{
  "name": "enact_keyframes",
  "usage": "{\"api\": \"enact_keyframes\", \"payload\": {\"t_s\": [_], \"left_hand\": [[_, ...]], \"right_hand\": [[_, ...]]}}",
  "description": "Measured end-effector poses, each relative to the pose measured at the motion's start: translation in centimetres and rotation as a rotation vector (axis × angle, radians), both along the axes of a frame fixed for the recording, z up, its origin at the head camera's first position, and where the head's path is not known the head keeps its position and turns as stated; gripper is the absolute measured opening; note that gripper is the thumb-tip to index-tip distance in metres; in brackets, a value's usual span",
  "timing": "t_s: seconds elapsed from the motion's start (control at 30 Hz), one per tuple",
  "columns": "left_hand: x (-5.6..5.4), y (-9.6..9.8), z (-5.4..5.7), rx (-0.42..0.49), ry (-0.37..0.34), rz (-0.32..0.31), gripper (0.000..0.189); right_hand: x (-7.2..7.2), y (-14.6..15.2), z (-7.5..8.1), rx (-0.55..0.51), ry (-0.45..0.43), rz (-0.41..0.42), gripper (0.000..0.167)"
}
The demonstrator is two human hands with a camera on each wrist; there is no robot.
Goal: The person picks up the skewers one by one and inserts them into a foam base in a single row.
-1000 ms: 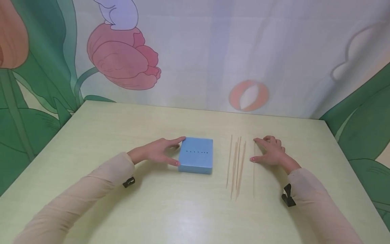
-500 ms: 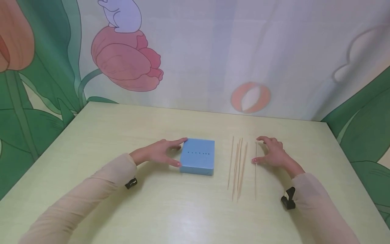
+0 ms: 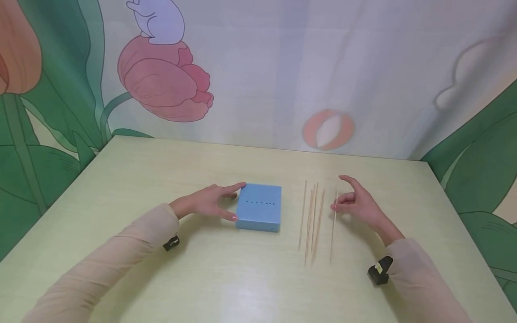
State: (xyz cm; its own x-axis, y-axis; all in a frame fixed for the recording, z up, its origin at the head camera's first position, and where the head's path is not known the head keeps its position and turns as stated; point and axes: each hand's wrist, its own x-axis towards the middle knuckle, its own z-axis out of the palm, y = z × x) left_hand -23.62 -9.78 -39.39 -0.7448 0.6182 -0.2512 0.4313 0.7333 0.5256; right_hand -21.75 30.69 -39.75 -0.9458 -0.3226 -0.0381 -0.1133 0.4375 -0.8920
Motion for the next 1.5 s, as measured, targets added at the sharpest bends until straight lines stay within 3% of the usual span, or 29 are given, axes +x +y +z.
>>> {"api": "enact_keyframes", "payload": {"t_s": [0.23, 0.4, 0.57, 0.7, 1.27, 1.5], "left_hand": [[0.0, 0.0, -0.1, 0.005, 0.004, -0.001, 0.095], [0.0, 0.1, 0.2, -0.001, 0.007, -0.005, 0.094], [0.0, 0.1, 0.3, 0.002, 0.001, -0.004, 0.094], [0.1, 0.1, 0.3, 0.002, 0.0, -0.001, 0.094], [0.2, 0.1, 0.4, 0.007, 0.011, -0.008, 0.094], [0.3, 0.2, 0.3, 0.007, 0.025, -0.007, 0.094]], "right_hand": [[0.4, -0.9, 0.7, -0.033, 0.058, -0.067, 0.082], [0.9, -1.9, 1.9, -0.011, 0.122, -0.119, 0.061], [1.6, -2.8, 2.8, -0.134, 0.134, -0.134, 0.032], [2.0, -3.5, 3.6, -0.228, 0.173, -0.134, 0.025], [2.7, -7.1, 6.0, -0.378, 0.402, -0.211, 0.02], [2.9, -8.8, 6.9, -0.439, 0.508, -0.152, 0.02]]}}
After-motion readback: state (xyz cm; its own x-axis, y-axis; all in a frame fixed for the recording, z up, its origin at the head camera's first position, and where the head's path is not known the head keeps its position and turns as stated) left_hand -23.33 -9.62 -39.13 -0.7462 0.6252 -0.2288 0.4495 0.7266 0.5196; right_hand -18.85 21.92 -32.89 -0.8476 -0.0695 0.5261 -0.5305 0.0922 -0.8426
